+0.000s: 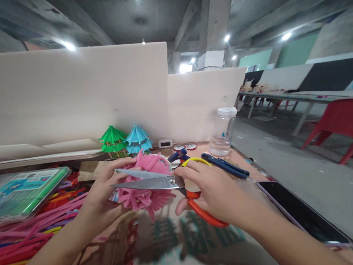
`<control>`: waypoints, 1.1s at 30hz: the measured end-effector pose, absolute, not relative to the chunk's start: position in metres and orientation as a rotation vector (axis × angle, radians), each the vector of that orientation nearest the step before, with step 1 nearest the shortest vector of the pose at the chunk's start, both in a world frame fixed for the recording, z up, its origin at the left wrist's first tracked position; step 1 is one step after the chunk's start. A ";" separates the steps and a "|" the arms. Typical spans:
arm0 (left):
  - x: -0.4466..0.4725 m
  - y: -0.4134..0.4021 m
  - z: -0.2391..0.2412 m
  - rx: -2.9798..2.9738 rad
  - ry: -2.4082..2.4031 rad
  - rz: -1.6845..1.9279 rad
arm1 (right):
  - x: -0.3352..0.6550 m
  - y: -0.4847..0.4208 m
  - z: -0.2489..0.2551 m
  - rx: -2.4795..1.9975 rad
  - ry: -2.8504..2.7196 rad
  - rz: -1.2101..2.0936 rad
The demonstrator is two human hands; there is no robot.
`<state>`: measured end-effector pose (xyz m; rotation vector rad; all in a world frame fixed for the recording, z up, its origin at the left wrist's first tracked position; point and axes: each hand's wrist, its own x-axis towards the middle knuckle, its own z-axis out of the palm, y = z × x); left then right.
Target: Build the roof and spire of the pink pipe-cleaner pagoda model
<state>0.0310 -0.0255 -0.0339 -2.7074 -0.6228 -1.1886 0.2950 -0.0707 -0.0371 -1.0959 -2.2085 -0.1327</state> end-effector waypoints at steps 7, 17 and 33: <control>0.031 -0.025 -0.034 -2.700 -0.629 -1.188 | 0.297 -0.069 -0.041 -1.071 -2.194 -0.155; 0.031 -0.024 -0.035 -2.652 -0.675 -1.220 | 0.303 -0.067 -0.042 -1.088 -2.158 -0.209; 0.027 -0.023 -0.035 -2.618 -0.600 -1.152 | 0.298 -0.068 -0.040 -1.134 -2.232 -0.136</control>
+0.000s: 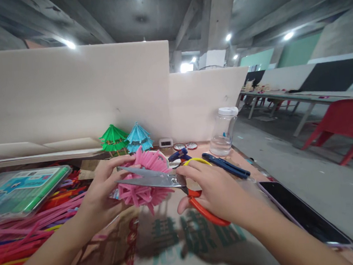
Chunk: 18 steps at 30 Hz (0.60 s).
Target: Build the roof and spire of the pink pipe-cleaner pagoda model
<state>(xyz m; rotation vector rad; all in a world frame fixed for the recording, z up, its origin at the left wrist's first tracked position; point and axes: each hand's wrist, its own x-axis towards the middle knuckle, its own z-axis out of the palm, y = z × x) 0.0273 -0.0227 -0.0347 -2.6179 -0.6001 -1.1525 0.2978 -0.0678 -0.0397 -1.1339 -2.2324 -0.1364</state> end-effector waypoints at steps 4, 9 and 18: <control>0.028 -0.023 -0.035 -2.617 -0.611 -1.156 | 0.298 -0.069 -0.039 -1.154 -2.224 -0.133; 0.029 -0.025 -0.034 -2.622 -0.658 -1.149 | 0.297 -0.071 -0.038 -1.145 -2.220 -0.127; 0.030 -0.022 -0.035 -2.627 -0.735 -1.256 | 0.306 -0.063 -0.050 -1.179 -2.086 -0.026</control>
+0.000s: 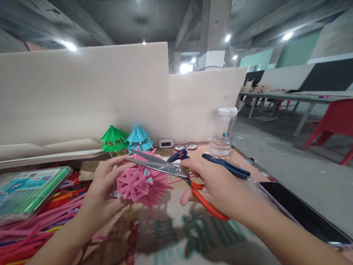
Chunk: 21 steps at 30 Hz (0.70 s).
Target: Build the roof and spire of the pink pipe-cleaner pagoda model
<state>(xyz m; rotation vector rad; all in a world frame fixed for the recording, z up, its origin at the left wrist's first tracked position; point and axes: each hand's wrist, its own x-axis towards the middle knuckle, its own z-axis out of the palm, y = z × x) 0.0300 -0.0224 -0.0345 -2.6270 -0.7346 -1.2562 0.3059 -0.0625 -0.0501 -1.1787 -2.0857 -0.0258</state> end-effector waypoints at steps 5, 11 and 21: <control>0.029 -0.019 -0.037 -2.618 -0.825 -1.366 | 0.303 -0.064 -0.045 -1.177 -2.142 -0.135; 0.029 -0.017 -0.036 -2.669 -0.858 -1.471 | 0.295 -0.065 -0.043 -1.152 -2.148 -0.307; 0.034 -0.022 -0.033 -2.855 -0.935 -1.571 | 0.297 -0.065 -0.049 -1.102 -2.116 -0.444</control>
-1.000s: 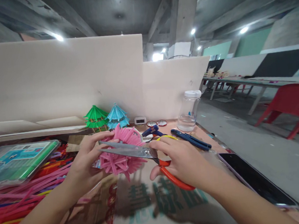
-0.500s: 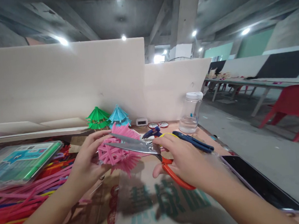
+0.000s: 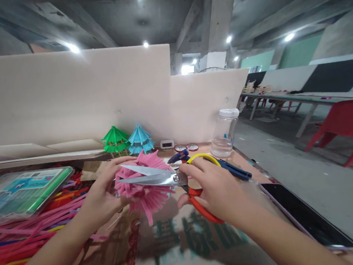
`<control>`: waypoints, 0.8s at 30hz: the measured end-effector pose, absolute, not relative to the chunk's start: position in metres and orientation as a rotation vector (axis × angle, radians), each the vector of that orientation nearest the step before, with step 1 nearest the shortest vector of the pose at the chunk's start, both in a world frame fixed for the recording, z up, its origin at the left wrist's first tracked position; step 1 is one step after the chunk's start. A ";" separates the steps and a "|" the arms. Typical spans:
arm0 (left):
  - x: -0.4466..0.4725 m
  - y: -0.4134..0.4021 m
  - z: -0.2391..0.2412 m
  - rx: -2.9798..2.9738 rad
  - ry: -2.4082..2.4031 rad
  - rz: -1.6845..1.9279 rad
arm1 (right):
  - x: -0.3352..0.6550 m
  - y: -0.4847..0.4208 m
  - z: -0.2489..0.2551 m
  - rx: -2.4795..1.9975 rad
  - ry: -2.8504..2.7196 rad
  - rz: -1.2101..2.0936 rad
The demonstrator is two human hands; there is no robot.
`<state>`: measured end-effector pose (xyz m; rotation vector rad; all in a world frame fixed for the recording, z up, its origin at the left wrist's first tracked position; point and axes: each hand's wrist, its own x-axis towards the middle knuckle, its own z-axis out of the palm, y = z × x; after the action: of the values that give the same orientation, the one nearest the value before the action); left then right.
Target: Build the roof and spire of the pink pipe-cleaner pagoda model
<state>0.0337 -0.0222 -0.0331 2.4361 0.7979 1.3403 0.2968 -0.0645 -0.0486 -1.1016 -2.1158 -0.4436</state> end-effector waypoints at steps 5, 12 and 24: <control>0.037 -0.024 -0.033 2.382 0.743 1.351 | 0.297 -0.065 -0.048 -1.094 -2.119 -0.529; 0.034 -0.024 -0.033 2.331 0.751 1.297 | 0.297 -0.066 -0.046 -1.085 -2.090 -0.525; 0.035 -0.030 -0.026 2.348 0.747 1.249 | 0.301 -0.064 -0.050 -1.093 -2.097 -0.638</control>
<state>0.0350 -0.0302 -0.0261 2.3483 0.7468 1.2491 0.3010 -0.0643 -0.0501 -1.0934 -2.0967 -0.6377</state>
